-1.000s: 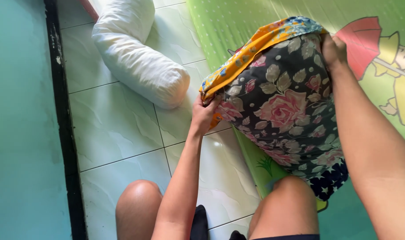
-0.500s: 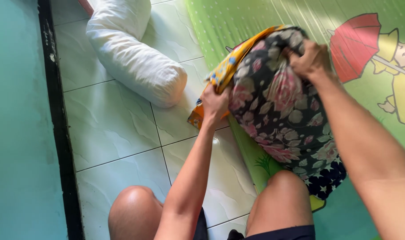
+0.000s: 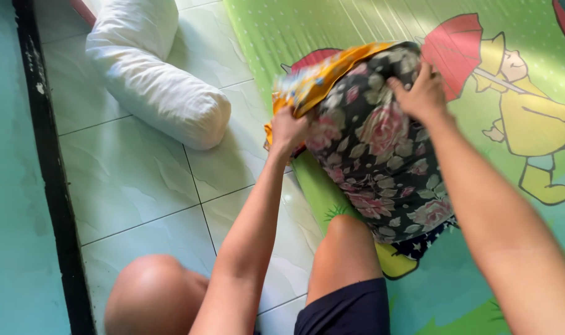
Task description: The recorder sweeps a mattress with a broom before putting a clean floral pillowcase on a pillow.
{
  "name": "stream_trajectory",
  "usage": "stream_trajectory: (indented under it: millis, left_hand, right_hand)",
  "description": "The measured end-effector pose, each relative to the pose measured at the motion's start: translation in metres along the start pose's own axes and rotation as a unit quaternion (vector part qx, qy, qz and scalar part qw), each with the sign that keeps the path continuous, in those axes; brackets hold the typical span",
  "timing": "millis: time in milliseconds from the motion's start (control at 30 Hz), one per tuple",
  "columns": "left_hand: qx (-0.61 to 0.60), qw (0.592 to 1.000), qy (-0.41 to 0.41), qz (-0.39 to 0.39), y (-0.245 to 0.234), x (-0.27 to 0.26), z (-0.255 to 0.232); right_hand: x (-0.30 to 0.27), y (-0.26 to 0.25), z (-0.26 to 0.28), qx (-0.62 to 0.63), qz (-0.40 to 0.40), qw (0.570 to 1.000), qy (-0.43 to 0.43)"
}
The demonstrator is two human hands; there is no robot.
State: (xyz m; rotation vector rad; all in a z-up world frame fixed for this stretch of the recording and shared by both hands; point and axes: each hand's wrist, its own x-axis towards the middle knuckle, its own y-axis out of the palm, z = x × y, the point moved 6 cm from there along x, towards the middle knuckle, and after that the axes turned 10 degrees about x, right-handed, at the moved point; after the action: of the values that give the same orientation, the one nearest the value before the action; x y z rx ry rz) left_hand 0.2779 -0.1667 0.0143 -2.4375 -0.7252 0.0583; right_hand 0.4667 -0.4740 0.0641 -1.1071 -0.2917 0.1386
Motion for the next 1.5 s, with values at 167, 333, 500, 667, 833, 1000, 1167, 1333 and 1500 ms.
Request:
stream_trajectory:
  millis: [167, 333, 500, 667, 833, 1000, 1167, 1333, 1500]
  left_hand:
    - [0.007, 0.983, -0.173, 0.057, 0.008, -0.015, 0.058]
    - [-0.263, 0.905, -0.323, 0.083, 0.006, -0.019, 0.073]
    - [-0.076, 0.977, -0.197, 0.013, 0.007, -0.004, 0.093]
    - [0.122, 0.991, -0.044, -0.014, -0.013, -0.018, 0.067]
    - [0.139, 0.987, -0.071, 0.029, -0.01, -0.027, 0.079]
    - [0.153, 0.987, -0.028, 0.035, -0.013, -0.017, 0.072]
    - [0.085, 0.993, 0.059, 0.059, -0.027, -0.038, 0.07]
    - [0.233, 0.951, -0.053, 0.194, -0.032, -0.023, 0.111]
    - [0.331, 0.9, -0.172, 0.223, -0.061, 0.052, 0.035]
  right_hand:
    - [-0.06, 0.018, 0.138, 0.099, -0.045, 0.936, -0.334]
    - [-0.086, 0.084, 0.202, 0.127, 0.152, 0.872, -0.448]
    - [-0.075, 0.099, 0.2, 0.221, 0.114, 0.914, -0.321]
    - [-0.065, 0.12, 0.203, 0.248, 0.071, 0.902, -0.346]
    - [-0.082, 0.182, 0.204, 0.055, 0.205, 0.943, -0.256]
    - [-0.092, 0.215, 0.201, 0.003, 0.212, 0.916, -0.341]
    - [-0.095, 0.223, 0.204, -0.014, 0.108, 0.916, -0.385]
    - [-0.093, 0.24, 0.204, -0.109, 0.302, 0.901, -0.291]
    - [-0.01, 0.157, 0.178, 0.188, 0.251, 0.934, -0.169]
